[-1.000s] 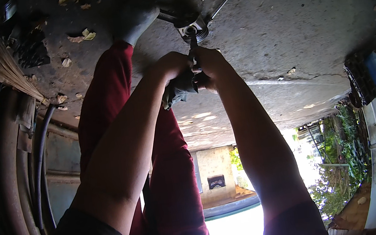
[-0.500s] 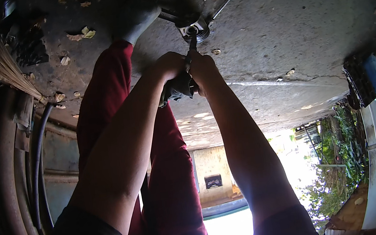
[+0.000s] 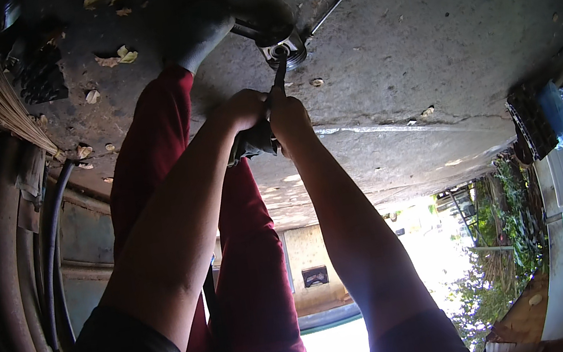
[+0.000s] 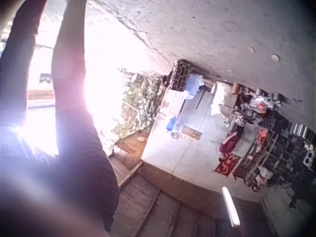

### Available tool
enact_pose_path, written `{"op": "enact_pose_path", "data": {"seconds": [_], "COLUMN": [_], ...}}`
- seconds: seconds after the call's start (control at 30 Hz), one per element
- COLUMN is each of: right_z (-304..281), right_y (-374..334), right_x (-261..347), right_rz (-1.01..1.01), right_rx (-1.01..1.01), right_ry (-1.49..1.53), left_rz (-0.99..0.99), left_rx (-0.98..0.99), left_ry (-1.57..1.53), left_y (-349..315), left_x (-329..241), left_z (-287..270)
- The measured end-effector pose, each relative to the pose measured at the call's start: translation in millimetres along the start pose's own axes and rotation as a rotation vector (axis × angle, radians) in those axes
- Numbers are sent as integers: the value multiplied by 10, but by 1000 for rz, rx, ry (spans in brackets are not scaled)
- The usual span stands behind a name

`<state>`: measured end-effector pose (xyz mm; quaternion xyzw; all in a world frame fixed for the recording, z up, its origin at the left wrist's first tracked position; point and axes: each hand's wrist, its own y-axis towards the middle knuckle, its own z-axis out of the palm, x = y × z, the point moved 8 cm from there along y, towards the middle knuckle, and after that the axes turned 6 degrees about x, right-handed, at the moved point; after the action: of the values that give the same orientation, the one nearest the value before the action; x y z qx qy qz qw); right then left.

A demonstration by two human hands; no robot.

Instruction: The person sharpens a pair of pliers on a bench grinder, then walks to an outdoor area and sits on the floor to work on a small metal part using the pliers. The person manipulates the part with the pliers and occasionally inspects it.

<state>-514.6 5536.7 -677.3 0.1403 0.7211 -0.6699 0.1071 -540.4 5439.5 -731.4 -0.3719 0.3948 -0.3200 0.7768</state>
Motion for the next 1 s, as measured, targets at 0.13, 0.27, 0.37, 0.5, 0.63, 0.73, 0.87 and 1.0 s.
{"op": "enact_pose_path", "data": {"seconds": [0.13, 0.27, 0.37, 0.5, 0.63, 0.73, 0.87, 1.0], "right_z": [-39, -75, -87, -127, -155, -140, -101, -89], "right_y": [-136, -246, -255, -205, -196, -193, -134, -28], "right_x": [165, 323, 365, 395, 415, 421, 360, 320], "right_rz": [41, 97, 130, 122, 99, 106, 119, 97], "right_rx": [52, 112, 150, 153, 140, 150, 122, 129], "right_ry": [86, 70, 110, 61, 43, 61, 87, 169], "left_rz": [32, 106, 78, -29, -202, -228, -209, -178], "left_rx": [40, 84, 79, -39, -120, -113, -130, -143], "left_ry": [-4, 138, -28, -115, -24, 1, 68, 64], "left_y": [49, 68, 57, 117, 180, 230, 230, 285], "left_x": [-36, -150, -140, -121, -90, -93, -72, -37], "left_z": [-3, -26, -19, -30, -57, -100, -108, -71]}}
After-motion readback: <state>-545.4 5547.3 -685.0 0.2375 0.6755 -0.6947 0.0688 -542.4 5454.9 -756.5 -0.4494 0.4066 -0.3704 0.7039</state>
